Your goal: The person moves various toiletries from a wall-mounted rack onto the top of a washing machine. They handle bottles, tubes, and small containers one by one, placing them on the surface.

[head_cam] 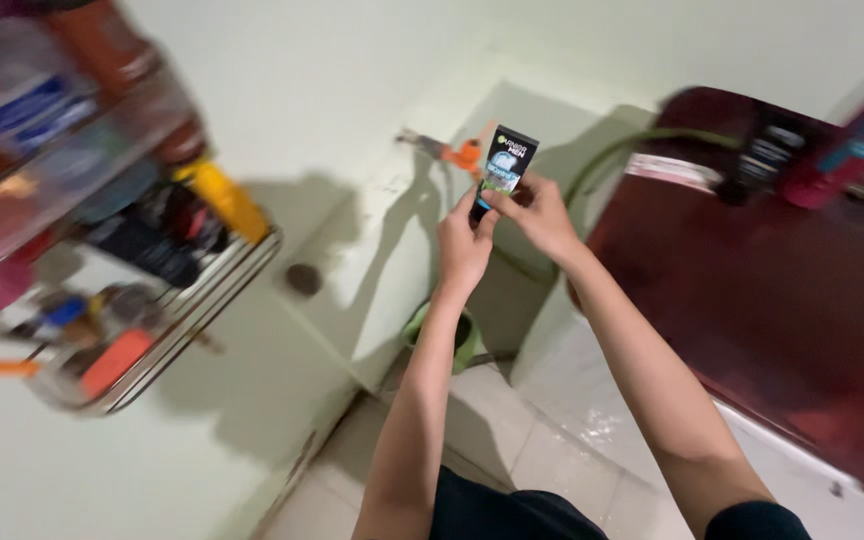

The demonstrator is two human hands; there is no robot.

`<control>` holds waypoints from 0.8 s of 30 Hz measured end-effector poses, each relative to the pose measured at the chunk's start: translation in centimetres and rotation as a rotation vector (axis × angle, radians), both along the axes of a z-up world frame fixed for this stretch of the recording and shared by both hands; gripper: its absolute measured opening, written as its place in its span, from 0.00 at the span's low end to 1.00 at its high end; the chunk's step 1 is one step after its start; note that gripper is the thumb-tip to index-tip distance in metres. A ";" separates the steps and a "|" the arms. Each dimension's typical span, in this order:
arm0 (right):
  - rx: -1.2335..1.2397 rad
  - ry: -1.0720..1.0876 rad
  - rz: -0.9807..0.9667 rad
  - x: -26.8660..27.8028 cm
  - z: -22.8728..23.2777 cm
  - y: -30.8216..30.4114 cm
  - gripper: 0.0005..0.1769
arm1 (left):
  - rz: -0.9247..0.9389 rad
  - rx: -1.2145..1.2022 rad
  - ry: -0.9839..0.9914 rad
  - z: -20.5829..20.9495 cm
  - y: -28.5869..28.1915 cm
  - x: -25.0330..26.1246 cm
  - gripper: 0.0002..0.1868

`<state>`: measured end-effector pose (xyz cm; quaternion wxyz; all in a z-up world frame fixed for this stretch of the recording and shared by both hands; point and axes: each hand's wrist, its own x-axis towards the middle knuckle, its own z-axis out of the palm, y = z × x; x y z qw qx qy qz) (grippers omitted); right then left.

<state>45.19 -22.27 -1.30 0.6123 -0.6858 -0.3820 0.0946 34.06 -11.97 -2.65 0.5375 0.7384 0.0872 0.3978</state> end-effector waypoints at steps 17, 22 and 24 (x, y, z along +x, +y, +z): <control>-0.186 -0.174 -0.716 4.7 -0.2 -27.4 0.18 | -0.498 0.218 0.087 -4.2 -22.4 14.7 0.30; -0.288 -0.343 -0.887 7.0 -0.2 -35.5 0.21 | -0.623 0.325 0.080 -4.8 -28.7 18.5 0.27; -0.228 -0.393 -0.884 8.4 0.2 -38.0 0.22 | -0.674 0.335 0.066 -4.7 -31.1 20.2 0.26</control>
